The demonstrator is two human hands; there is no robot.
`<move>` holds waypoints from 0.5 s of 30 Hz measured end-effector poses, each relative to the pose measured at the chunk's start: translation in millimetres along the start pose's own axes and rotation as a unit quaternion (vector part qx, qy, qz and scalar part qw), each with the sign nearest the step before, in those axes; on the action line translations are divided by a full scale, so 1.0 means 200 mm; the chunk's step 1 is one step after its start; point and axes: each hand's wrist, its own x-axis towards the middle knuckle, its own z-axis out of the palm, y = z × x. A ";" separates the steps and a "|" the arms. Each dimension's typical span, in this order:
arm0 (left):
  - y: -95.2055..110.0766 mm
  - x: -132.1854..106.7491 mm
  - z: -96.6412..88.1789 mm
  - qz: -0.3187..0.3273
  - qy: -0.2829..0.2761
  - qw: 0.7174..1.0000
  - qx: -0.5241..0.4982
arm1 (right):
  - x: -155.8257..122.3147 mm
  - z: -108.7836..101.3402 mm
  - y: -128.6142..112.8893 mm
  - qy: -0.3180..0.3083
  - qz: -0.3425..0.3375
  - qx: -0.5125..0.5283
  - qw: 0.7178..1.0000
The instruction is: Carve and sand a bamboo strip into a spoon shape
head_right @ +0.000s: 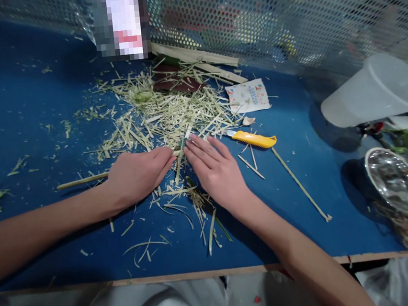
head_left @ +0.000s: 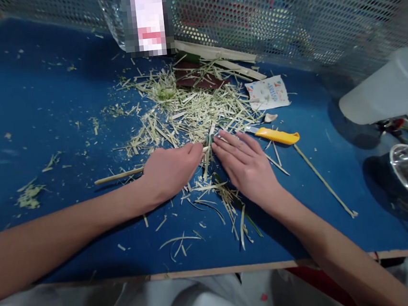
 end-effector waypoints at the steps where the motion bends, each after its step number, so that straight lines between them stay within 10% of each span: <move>1: 0.00 0.00 0.00 -0.002 -0.002 1.000 0.002 | 0.00 0.00 0.01 0.003 0.002 -0.005 1.000; 15: -0.01 0.00 0.00 -0.002 -0.020 1.000 0.006 | 0.00 0.01 0.00 0.020 0.054 -0.021 0.998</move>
